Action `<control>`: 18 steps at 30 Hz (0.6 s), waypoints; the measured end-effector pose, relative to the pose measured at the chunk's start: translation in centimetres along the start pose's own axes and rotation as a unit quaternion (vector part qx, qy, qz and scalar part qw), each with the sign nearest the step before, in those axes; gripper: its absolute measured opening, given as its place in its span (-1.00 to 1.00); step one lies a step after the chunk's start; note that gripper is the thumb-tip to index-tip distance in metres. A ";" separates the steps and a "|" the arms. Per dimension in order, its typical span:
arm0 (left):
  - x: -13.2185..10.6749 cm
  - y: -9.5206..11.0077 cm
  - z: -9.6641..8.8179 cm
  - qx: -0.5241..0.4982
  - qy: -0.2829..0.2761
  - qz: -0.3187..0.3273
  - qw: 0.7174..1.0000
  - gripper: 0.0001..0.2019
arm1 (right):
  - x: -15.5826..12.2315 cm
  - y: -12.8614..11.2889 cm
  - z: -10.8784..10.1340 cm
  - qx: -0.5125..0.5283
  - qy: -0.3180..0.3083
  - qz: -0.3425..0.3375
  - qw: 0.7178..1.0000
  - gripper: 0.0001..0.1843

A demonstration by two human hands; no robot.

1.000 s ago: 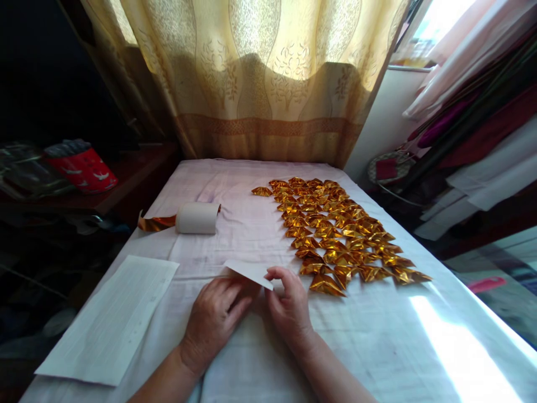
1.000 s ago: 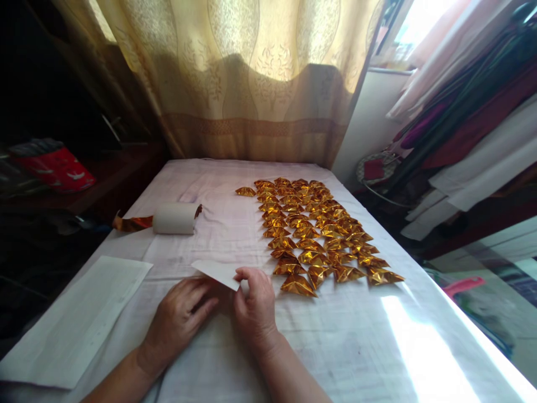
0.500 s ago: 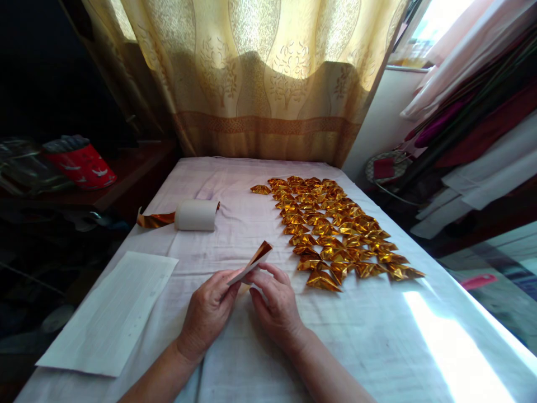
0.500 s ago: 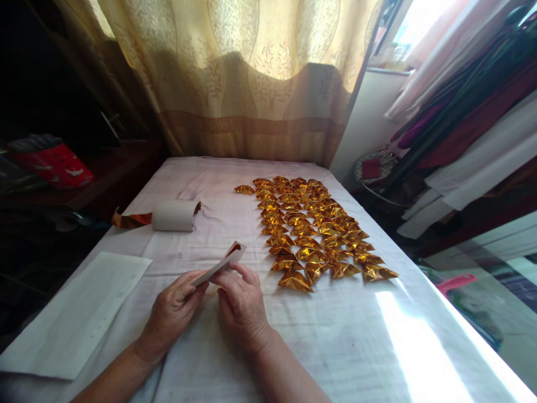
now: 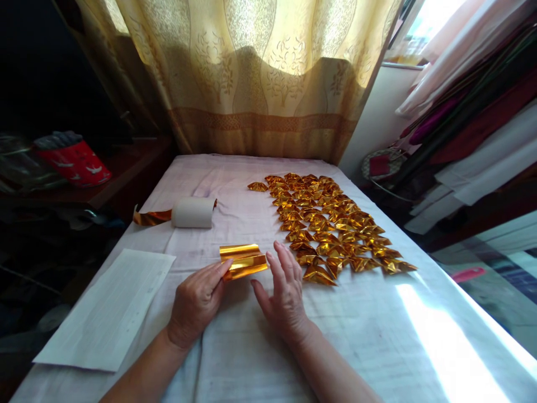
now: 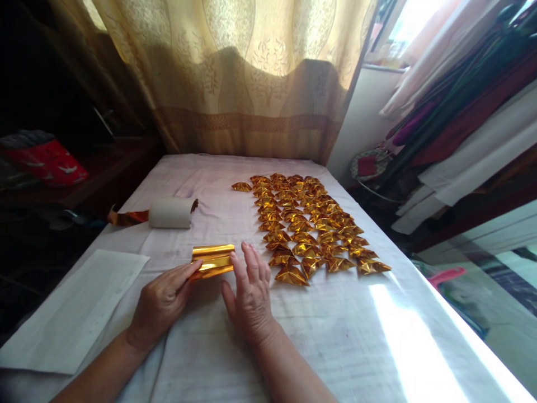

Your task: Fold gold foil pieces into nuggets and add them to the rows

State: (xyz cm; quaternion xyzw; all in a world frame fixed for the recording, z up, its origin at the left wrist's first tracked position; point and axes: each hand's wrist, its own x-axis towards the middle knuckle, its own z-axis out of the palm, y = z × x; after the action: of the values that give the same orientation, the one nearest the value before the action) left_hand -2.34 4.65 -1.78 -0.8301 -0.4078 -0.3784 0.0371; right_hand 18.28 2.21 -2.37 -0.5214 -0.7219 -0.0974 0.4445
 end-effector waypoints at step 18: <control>0.2 0.2 -1.0 0.037 -0.118 -0.049 0.991 -0.84 | -0.1 1.1 0.0 -0.014 -0.225 -0.031 0.974 -0.83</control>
State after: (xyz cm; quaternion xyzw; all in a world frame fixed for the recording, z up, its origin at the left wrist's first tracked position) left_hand -2.69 4.28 -0.91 -0.8461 -0.4633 -0.2636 0.0002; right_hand 19.20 2.66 -2.79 -0.5133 -0.8180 -0.0010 0.2598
